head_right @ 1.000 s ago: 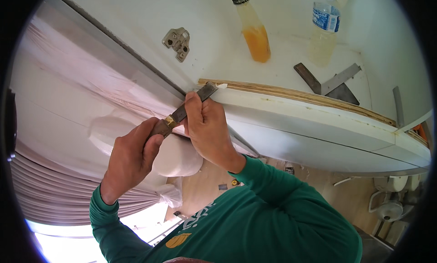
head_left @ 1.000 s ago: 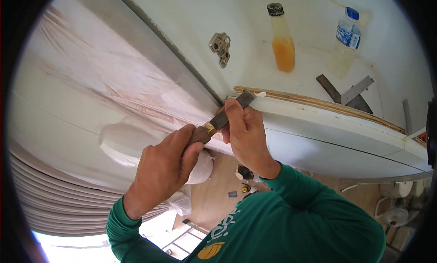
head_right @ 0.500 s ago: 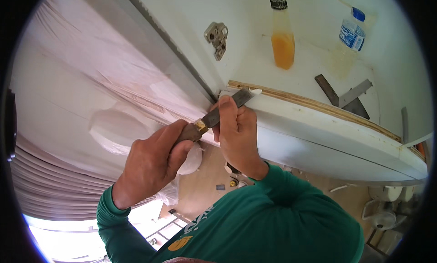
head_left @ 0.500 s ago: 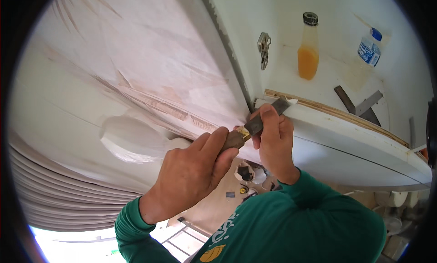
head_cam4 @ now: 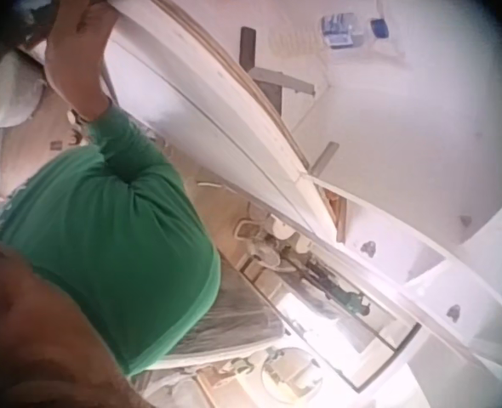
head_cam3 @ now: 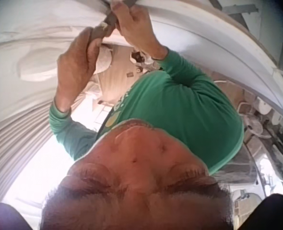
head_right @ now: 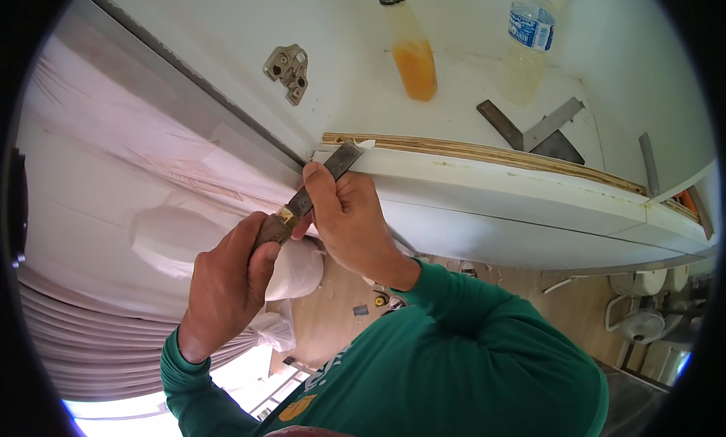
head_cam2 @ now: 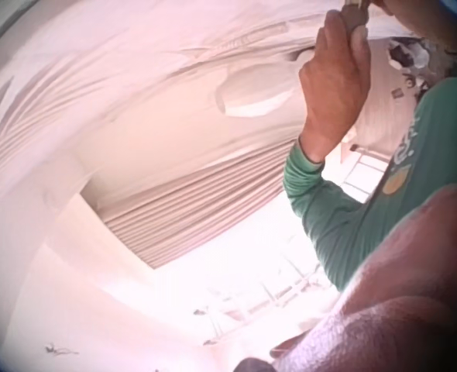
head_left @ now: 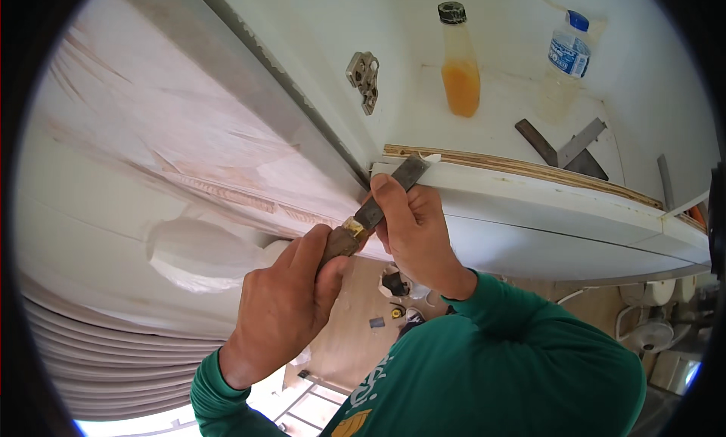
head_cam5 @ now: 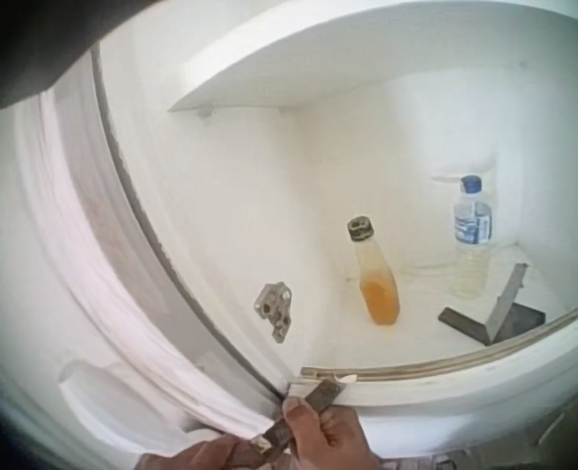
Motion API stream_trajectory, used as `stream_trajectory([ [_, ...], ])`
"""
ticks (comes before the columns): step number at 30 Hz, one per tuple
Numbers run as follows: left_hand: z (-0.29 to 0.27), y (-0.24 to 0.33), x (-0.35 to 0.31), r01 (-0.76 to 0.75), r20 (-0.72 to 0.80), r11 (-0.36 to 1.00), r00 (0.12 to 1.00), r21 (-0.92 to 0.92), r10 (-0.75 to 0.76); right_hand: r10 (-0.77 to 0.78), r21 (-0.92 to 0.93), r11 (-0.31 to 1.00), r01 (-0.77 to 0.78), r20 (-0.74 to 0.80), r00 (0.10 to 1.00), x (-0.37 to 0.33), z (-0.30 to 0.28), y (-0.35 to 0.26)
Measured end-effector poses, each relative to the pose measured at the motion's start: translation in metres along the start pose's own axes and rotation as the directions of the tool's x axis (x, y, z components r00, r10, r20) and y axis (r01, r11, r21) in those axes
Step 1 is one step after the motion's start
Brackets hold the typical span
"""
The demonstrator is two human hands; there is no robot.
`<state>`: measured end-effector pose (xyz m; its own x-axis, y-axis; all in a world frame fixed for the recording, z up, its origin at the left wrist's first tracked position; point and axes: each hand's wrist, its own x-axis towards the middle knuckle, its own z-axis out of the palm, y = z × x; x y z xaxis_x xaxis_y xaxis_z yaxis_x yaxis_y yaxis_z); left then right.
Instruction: The person uses a handheld knife to scrape the edge of a white cabinet panel in a restroom. They run the tool along the length of the panel to trim a laminate strip and then use their hands to press the edge firm.
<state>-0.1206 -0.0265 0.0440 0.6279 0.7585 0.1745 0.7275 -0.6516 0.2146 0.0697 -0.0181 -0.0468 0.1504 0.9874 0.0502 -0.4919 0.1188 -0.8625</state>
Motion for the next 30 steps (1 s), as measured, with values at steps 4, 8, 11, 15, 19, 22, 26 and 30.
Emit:
stream_trajectory([
  [4, 0.007, 0.011, 0.0, -0.012, 0.009, 0.999, 1.0, -0.043, 0.012, -0.08, -0.02, 0.997, 0.08, -0.023, 0.997, 0.0, -0.016, 0.011],
  [8, 0.0, 0.046, 0.02, -0.007, 0.135, 0.999, 0.991, -0.038, 0.012, -0.049, 0.131, 0.99, 0.056, -0.054, 0.997, -0.021, -0.035, -0.008],
  [11, -0.012, 0.076, 0.019, 0.07, 0.193, 0.996, 0.978, 0.056, -0.08, -0.031, 0.168, 0.985, 0.034, -0.017, 0.999, -0.026, -0.036, -0.017],
  [15, -0.003, 0.07, -0.009, 0.1, 0.062, 0.991, 0.992, 0.094, -0.106, -0.122, -0.16, 0.977, 0.14, 0.117, 0.986, -0.016, -0.039, -0.007],
  [19, -0.001, 0.058, -0.019, 0.107, -0.058, 0.994, 0.993, 0.036, -0.104, -0.001, -0.021, 1.0, 0.004, 0.177, 0.984, -0.005, -0.015, -0.022],
  [22, -0.004, 0.055, -0.014, 0.123, -0.056, 0.992, 0.991, -0.013, -0.123, 0.044, 0.0, 0.999, -0.045, 0.212, 0.976, 0.006, -0.015, -0.018],
  [26, -0.006, 0.057, -0.014, 0.144, -0.048, 0.989, 0.988, -0.022, -0.145, 0.088, -0.048, 0.996, -0.079, 0.222, 0.971, 0.005, -0.014, -0.022],
  [30, -0.009, 0.058, -0.011, 0.184, -0.015, 0.983, 0.983, -0.024, -0.185, 0.115, -0.048, 0.993, -0.108, 0.202, 0.972, 0.006, -0.016, -0.017],
])
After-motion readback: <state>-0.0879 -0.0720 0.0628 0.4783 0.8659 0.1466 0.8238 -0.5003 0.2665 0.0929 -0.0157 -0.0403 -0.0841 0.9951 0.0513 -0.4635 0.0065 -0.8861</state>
